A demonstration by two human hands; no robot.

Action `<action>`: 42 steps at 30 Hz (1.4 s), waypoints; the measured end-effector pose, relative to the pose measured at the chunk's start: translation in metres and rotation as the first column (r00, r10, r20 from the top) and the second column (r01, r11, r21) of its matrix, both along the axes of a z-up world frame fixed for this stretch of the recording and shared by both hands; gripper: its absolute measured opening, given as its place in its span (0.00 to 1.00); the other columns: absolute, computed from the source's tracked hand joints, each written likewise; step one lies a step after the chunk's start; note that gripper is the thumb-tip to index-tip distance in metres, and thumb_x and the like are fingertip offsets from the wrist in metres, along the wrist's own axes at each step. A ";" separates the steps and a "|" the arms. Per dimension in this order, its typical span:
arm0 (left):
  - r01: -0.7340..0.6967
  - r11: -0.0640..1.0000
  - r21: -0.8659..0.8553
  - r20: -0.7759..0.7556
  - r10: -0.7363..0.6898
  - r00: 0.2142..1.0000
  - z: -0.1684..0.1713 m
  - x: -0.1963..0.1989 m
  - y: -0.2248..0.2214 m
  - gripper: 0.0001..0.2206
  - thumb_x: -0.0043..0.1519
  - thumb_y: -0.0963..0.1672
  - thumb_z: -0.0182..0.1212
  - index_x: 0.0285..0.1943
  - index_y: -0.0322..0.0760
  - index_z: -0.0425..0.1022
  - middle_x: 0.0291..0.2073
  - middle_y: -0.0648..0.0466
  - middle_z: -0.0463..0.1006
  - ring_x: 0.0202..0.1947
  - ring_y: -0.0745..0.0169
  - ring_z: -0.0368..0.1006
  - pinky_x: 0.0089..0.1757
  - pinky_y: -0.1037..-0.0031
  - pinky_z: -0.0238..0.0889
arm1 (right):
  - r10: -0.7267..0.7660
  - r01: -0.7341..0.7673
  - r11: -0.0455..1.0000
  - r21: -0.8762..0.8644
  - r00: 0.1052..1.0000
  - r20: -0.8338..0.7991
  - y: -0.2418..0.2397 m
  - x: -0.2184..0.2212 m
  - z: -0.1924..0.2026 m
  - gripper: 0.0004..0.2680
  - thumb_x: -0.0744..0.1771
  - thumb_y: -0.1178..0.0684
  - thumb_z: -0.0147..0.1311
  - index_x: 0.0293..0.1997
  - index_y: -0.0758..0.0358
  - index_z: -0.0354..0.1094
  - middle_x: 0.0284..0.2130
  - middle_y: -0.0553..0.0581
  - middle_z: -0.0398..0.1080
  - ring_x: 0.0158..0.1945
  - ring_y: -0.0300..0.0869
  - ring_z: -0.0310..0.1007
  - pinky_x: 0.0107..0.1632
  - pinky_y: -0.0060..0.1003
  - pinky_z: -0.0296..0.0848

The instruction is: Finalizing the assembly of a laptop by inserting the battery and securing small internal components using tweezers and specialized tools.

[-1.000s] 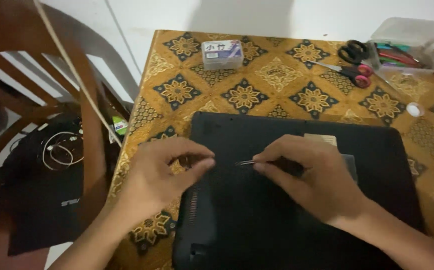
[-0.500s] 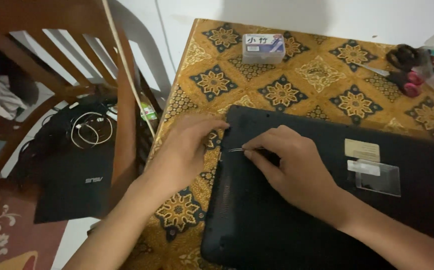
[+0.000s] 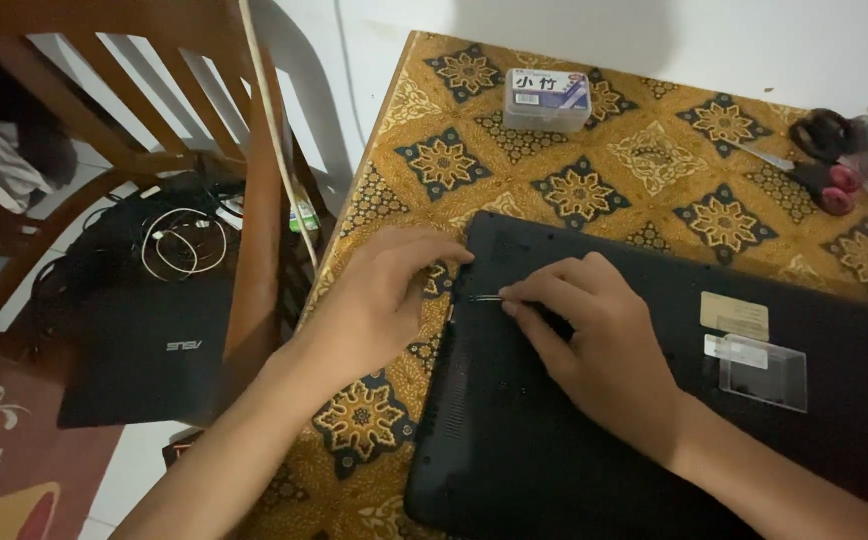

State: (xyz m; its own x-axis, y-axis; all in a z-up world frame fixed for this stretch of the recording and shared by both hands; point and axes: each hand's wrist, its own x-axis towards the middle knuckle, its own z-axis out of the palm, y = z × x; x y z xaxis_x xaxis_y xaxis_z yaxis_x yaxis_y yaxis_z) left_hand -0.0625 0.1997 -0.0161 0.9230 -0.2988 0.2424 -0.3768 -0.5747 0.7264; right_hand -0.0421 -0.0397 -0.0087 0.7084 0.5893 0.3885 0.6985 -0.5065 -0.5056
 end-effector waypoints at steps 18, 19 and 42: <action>-0.036 0.996 -0.087 -0.075 0.030 0.997 0.021 -0.005 -0.002 0.18 0.57 0.32 0.49 0.45 0.40 0.82 0.43 0.50 0.84 0.31 0.57 0.77 0.32 0.67 0.68 | -0.010 0.011 0.999 -0.047 0.999 0.031 0.001 -0.004 0.003 0.08 0.67 0.57 0.59 0.50 0.62 0.78 0.40 0.59 0.75 0.41 0.51 0.72 0.45 0.46 0.72; -0.043 0.996 -0.081 -0.074 0.037 0.997 0.021 -0.005 -0.002 0.19 0.56 0.32 0.49 0.45 0.40 0.82 0.43 0.51 0.85 0.31 0.58 0.77 0.33 0.67 0.68 | -0.005 0.007 0.999 -0.042 0.999 0.047 0.001 -0.004 0.003 0.08 0.67 0.57 0.60 0.50 0.63 0.77 0.40 0.60 0.75 0.40 0.52 0.72 0.45 0.46 0.71; -0.121 0.993 0.011 -0.074 0.122 0.990 0.011 0.006 -0.004 0.22 0.56 0.30 0.46 0.46 0.38 0.85 0.41 0.50 0.87 0.40 0.56 0.82 0.42 0.67 0.75 | -0.038 0.052 0.996 0.074 0.983 -0.181 -0.007 0.013 0.040 0.06 0.67 0.53 0.58 0.46 0.57 0.66 0.38 0.52 0.84 0.39 0.38 0.88 0.40 0.32 0.87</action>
State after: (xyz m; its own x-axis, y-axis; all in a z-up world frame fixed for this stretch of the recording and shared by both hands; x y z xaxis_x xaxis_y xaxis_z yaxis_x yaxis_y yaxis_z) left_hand -0.0566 0.1954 -0.0052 0.9679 -0.1847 0.1705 -0.2493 -0.6178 0.7458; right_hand -0.0296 -0.0465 0.0316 0.7959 0.5280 0.2963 0.5703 -0.4897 -0.6595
